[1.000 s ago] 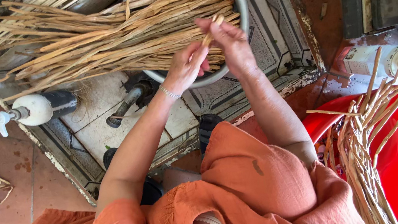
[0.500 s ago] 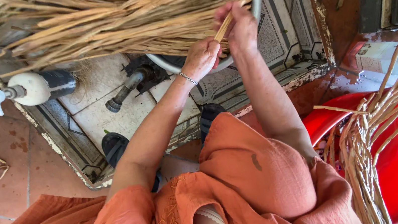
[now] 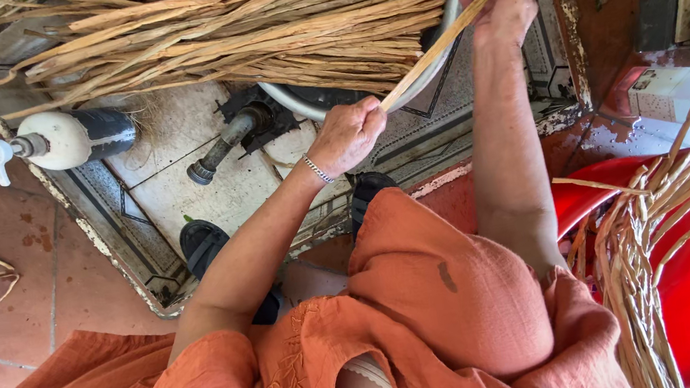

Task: The person repeatedly picks up dried plant strips, rinses them under running water, and peels or separates the strips by hand. The processed strips are placed into a red basin while the remaining pile stays in a metal bowl.

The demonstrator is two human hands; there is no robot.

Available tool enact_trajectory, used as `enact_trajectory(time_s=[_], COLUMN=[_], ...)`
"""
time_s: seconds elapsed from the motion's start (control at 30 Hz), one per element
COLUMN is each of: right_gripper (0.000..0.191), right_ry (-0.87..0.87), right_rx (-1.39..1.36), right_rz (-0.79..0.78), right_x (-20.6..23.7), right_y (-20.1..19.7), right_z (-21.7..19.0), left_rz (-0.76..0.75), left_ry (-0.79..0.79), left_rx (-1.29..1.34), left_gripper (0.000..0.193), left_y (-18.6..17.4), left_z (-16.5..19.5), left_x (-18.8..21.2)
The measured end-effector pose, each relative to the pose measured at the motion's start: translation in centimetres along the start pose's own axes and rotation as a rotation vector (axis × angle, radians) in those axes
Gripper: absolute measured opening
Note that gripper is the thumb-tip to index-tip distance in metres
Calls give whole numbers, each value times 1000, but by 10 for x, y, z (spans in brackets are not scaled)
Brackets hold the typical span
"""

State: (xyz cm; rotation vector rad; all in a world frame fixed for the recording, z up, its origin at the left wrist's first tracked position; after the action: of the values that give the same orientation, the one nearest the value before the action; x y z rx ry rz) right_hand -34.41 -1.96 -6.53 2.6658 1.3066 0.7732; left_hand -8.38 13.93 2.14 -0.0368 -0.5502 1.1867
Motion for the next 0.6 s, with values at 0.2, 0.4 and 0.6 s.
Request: enact_trajectory(time_s=[0.2,0.4,0.6], right_gripper=[33,32,33], right_ry=[-40,-64,-19], right_rx=[-79,-62,-224], right_rz=[113,121,181], right_x=[-27,-35,-70], right_y=[-20,-40,-53], right_z=[-35,-36,-29], left_rz=[-9,-47,-129], left_ry=[80,-42,-193], left_rx=[-26,-184,-118], left_gripper=[24,23,28], left_y=[-19,-47,-96], left_z=[12,11,-21], left_x=[36,64,83])
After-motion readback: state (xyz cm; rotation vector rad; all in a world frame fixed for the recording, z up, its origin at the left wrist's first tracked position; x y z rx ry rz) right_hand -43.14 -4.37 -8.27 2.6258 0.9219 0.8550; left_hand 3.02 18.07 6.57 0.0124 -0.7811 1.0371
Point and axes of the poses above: each hand's wrist, its own x-axis away from the middle knuckle, its own y-axis out of the palm, z = x × y, the point moved 7 cm from there along -x, towards the middle knuckle, and after that the axes turned 10 degrees about -y, right-handed, at the moved point
